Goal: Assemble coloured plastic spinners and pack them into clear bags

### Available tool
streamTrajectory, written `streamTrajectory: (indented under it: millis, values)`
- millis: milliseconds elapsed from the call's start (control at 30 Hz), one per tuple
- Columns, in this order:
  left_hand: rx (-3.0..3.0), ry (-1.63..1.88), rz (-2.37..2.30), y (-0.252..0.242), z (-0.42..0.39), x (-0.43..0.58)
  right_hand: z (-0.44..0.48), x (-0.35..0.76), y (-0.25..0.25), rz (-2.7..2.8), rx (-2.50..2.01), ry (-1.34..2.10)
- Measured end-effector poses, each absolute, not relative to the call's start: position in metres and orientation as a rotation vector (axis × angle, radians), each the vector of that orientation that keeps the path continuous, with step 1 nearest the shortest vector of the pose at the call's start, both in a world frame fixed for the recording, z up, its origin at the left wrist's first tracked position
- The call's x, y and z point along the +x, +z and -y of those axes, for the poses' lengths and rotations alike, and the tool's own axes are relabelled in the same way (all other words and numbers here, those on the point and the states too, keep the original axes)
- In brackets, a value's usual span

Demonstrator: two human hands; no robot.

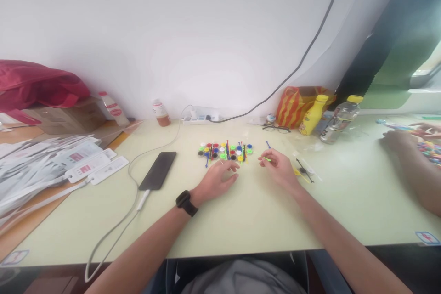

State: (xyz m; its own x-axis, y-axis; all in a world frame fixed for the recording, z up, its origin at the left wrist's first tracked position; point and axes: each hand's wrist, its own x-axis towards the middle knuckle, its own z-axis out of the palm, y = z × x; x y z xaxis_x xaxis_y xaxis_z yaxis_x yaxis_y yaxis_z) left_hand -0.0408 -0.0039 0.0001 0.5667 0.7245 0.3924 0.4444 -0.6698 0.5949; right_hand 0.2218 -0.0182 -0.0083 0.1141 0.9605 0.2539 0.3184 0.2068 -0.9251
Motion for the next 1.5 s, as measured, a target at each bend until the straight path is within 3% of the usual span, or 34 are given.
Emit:
streamTrajectory:
  millis: [700,1067,1500]
  values:
    - [2.373,0.853,-0.928,0.0,0.003,-0.041,0.016,0.221,-0.017,1.632,-1.391,0.481]
    - [2.377,0.843,-0.916,0.004,0.004,-0.042,0.032,0.222,-0.002,2.194,-1.254,0.543]
    - [2.364,0.799,-0.921,0.002,0.003,-0.041,0.012,0.236,-0.023,1.742,-1.398,0.405]
